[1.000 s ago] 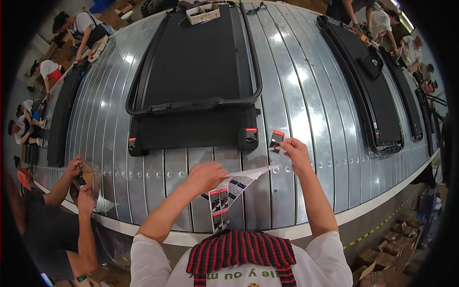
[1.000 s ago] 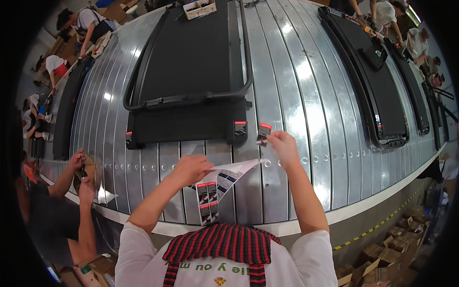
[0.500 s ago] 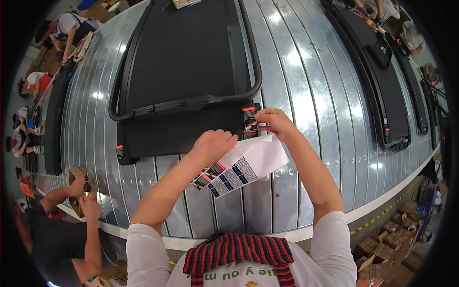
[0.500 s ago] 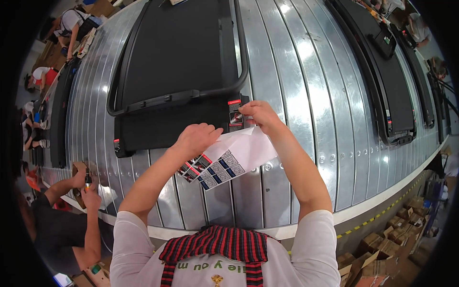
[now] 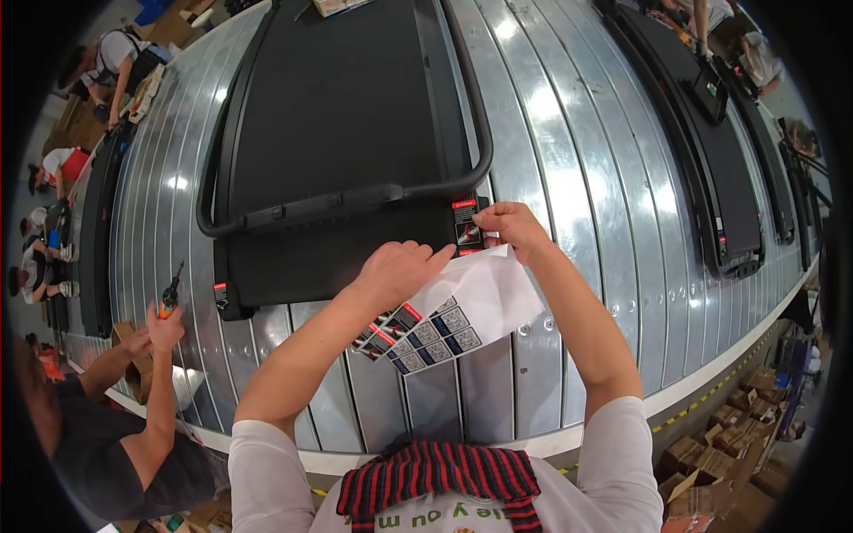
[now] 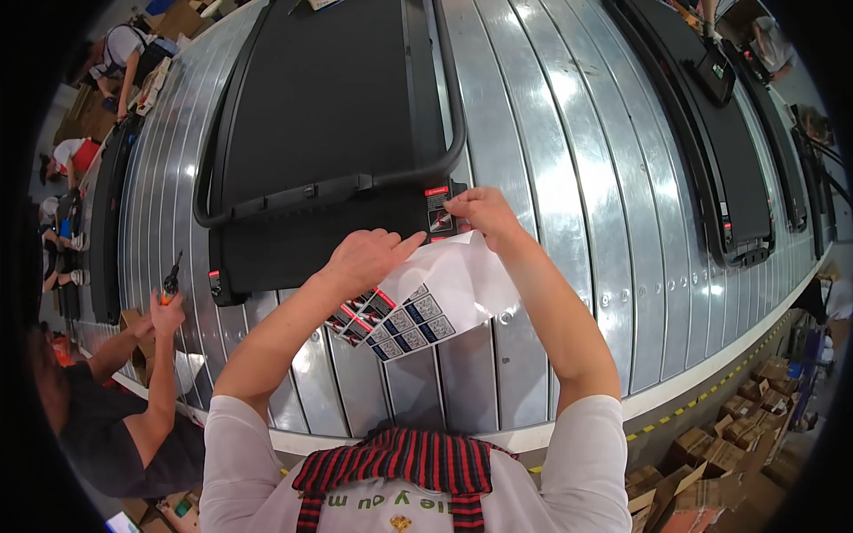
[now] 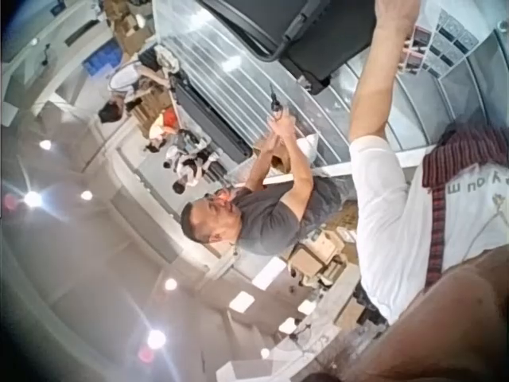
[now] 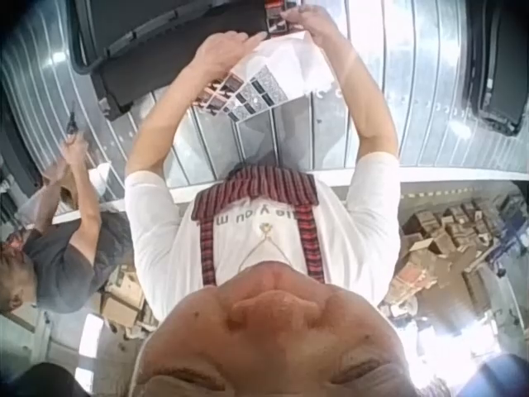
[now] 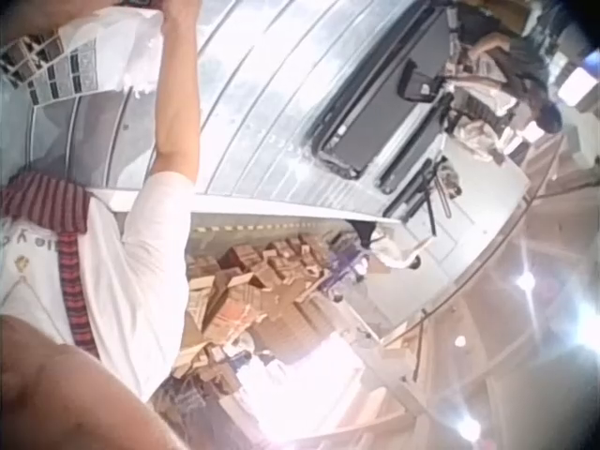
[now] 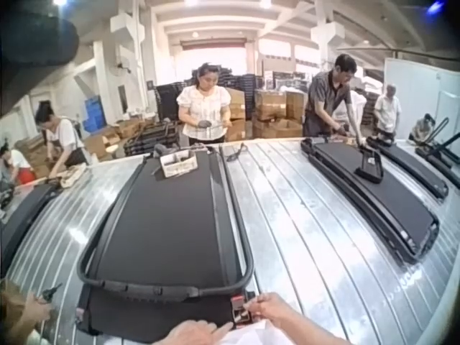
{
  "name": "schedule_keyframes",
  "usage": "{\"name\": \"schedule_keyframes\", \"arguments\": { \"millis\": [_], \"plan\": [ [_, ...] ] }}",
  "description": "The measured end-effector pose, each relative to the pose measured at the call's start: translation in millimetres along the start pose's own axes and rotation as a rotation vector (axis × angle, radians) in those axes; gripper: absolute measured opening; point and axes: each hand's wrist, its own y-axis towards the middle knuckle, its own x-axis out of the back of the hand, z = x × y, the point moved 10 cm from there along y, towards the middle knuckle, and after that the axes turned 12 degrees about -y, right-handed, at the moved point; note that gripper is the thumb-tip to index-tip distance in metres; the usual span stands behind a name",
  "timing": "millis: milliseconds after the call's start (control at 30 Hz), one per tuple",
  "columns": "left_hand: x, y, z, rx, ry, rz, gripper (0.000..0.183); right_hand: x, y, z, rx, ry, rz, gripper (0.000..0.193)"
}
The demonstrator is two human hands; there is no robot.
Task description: Peel and apply warning and QR labels onto treadmills as they move along a factory assembly line.
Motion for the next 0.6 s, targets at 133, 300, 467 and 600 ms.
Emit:
{"name": "schedule_keyframes", "arguments": {
  "millis": [133,300,467,600],
  "plan": [
    [0.3,3.6,1.8,0.01,-0.044,0.05,0.034,-0.8,-6.3,4.6,-0.022,0.012,-0.029,0.009],
    [-0.8,4.7,0.3,-0.044,-0.058,0.035,0.032,4.3,-3.6,2.8,-0.013,-0.018,-0.081,0.01],
    [1.2,6.6,0.8,-0.041,-0.088,-0.017,0.032,0.2,-2.5,8.0,0.048,-0.029,-0.035,0.007],
    [0.0,6.7,-8.7,-0.126,-0.028,0.032,0.035,4.5,-1.4,0.1,-0.016,-0.032,-0.074,0.008]
  ]
}}
